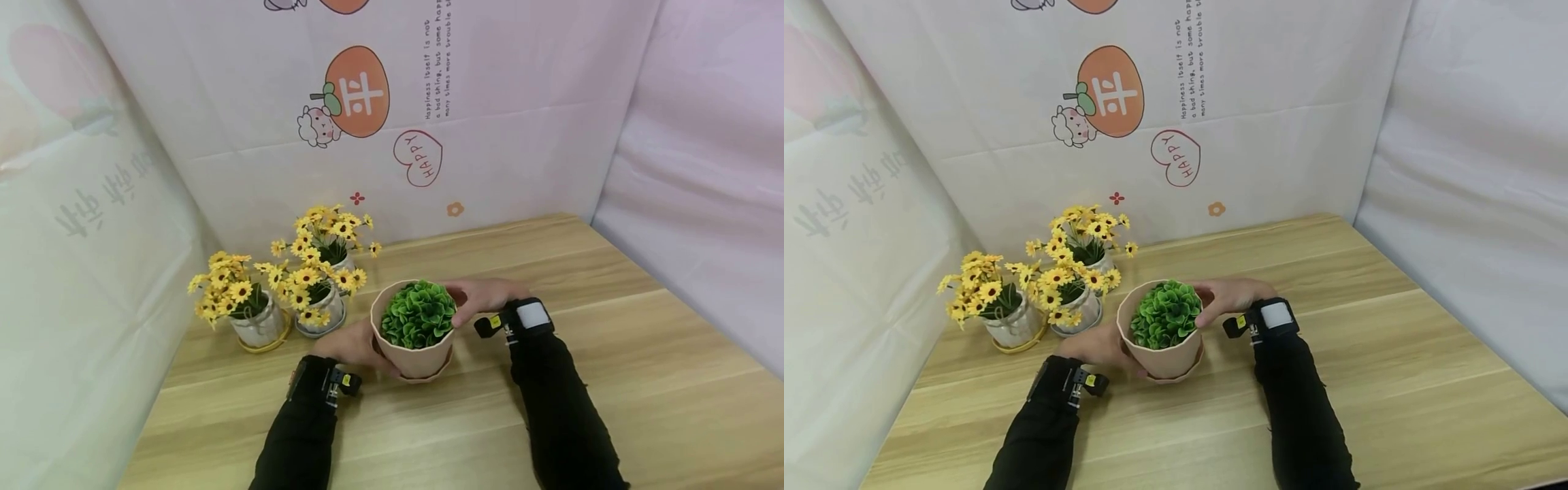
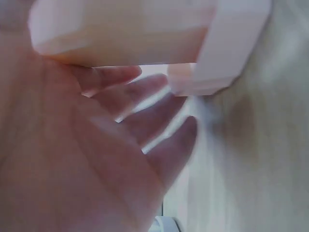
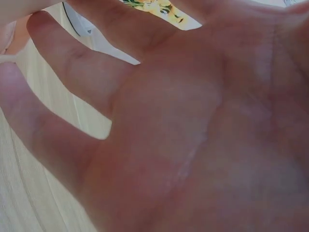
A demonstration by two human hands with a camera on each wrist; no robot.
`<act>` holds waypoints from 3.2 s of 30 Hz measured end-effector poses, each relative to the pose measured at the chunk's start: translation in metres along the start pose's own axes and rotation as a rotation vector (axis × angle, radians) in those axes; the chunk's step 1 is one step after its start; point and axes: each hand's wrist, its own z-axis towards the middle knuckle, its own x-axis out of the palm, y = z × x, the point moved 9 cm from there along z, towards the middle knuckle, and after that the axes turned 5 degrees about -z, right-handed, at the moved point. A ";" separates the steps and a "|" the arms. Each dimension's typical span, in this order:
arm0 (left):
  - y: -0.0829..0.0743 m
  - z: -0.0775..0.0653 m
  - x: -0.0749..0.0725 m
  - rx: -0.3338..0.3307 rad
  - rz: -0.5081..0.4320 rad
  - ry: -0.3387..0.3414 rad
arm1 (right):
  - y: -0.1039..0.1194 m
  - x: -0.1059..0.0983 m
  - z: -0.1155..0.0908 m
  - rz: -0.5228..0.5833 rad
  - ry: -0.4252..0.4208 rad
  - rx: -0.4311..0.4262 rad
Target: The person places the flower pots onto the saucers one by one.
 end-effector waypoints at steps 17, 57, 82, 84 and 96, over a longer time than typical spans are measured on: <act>0.001 -0.002 -0.013 0.006 -0.010 -0.055 | -0.002 -0.006 -0.002 0.018 -0.048 0.042; 0.013 -0.005 -0.027 -0.062 0.024 -0.270 | -0.004 -0.015 0.001 -0.104 -0.348 0.164; -0.001 0.003 -0.042 -0.028 0.095 -0.642 | 0.028 -0.025 0.033 -0.303 -0.648 -0.032; -0.003 0.003 -0.041 -0.006 0.114 -0.676 | 0.026 -0.025 0.032 -0.329 -0.668 0.009; -0.010 0.001 -0.038 0.036 0.116 -0.731 | 0.033 -0.021 0.040 -0.335 -0.596 -0.099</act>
